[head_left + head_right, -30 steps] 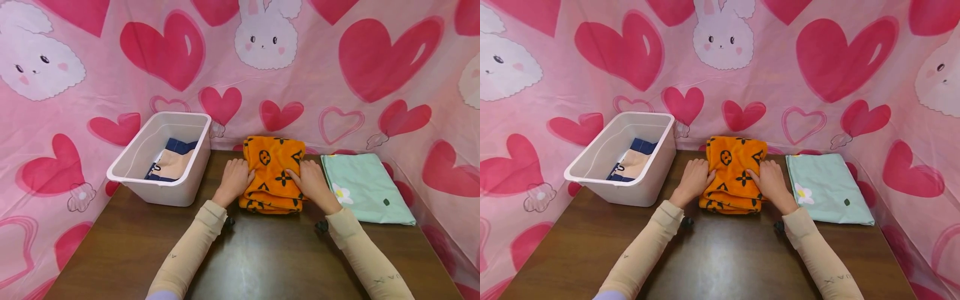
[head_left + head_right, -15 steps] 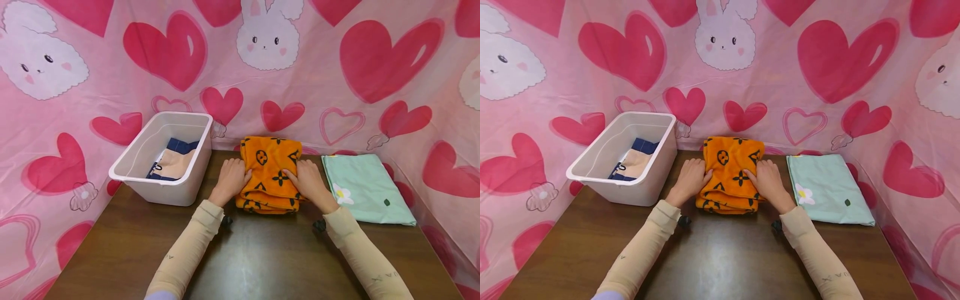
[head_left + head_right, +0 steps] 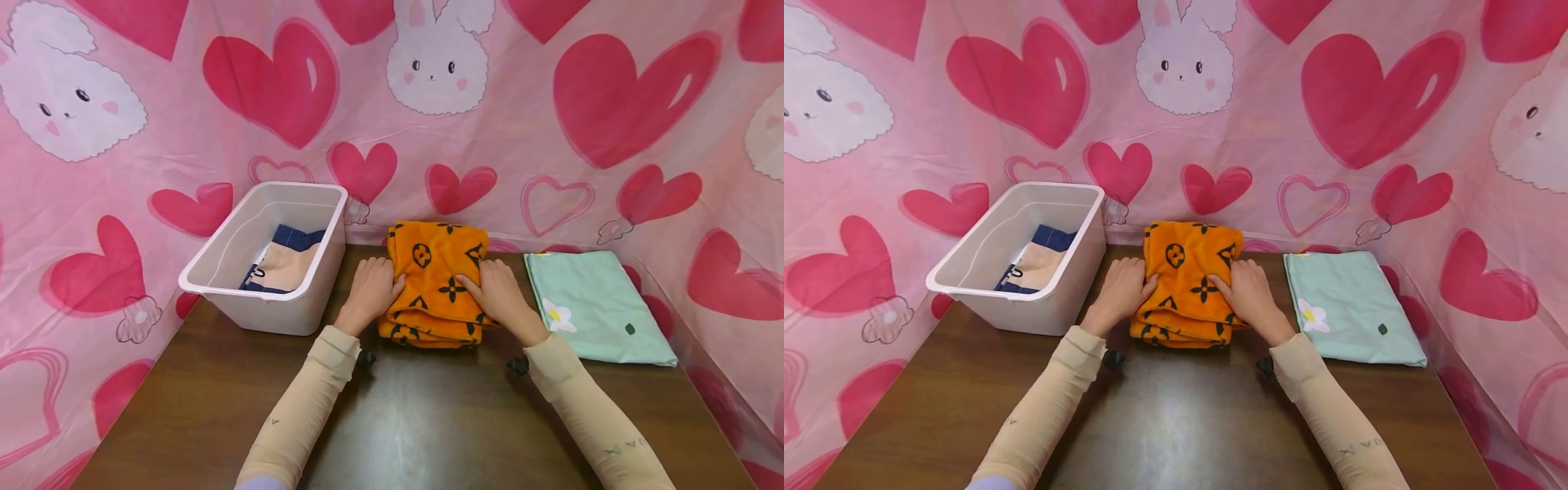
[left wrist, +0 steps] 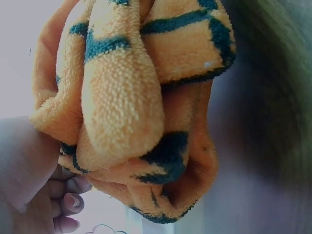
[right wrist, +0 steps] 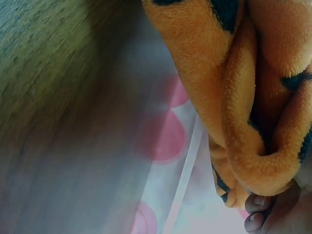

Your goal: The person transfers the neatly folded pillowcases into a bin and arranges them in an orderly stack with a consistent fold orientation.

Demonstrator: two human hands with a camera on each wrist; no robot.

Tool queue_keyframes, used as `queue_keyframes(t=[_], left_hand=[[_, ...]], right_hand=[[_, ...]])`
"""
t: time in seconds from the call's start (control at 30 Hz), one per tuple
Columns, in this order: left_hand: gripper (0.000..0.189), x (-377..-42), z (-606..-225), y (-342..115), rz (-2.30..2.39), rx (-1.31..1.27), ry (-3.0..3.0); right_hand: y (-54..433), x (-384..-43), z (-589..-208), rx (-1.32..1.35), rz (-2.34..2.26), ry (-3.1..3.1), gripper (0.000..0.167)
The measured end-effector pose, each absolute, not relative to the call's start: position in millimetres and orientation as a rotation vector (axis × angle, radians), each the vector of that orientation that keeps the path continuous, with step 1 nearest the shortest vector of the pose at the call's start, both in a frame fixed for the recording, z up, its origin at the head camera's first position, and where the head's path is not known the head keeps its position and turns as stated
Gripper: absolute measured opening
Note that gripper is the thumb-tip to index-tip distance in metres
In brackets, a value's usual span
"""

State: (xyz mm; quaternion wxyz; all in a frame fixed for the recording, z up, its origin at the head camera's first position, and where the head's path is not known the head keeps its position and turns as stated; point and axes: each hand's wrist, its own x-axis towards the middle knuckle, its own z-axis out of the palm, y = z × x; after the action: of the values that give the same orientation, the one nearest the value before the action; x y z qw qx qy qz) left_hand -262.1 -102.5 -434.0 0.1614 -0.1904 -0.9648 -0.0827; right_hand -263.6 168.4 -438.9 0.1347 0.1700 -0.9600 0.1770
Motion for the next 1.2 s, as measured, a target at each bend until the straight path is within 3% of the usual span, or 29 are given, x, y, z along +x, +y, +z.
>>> queue_keyframes(t=[1.2], left_hand=[[0.038, -258.2, -418.7, -118.2, -0.26, -0.499, -2.762]], right_hand=[[146.6, -262.8, -428.5, 0.526, 0.577, -2.752, 0.046]])
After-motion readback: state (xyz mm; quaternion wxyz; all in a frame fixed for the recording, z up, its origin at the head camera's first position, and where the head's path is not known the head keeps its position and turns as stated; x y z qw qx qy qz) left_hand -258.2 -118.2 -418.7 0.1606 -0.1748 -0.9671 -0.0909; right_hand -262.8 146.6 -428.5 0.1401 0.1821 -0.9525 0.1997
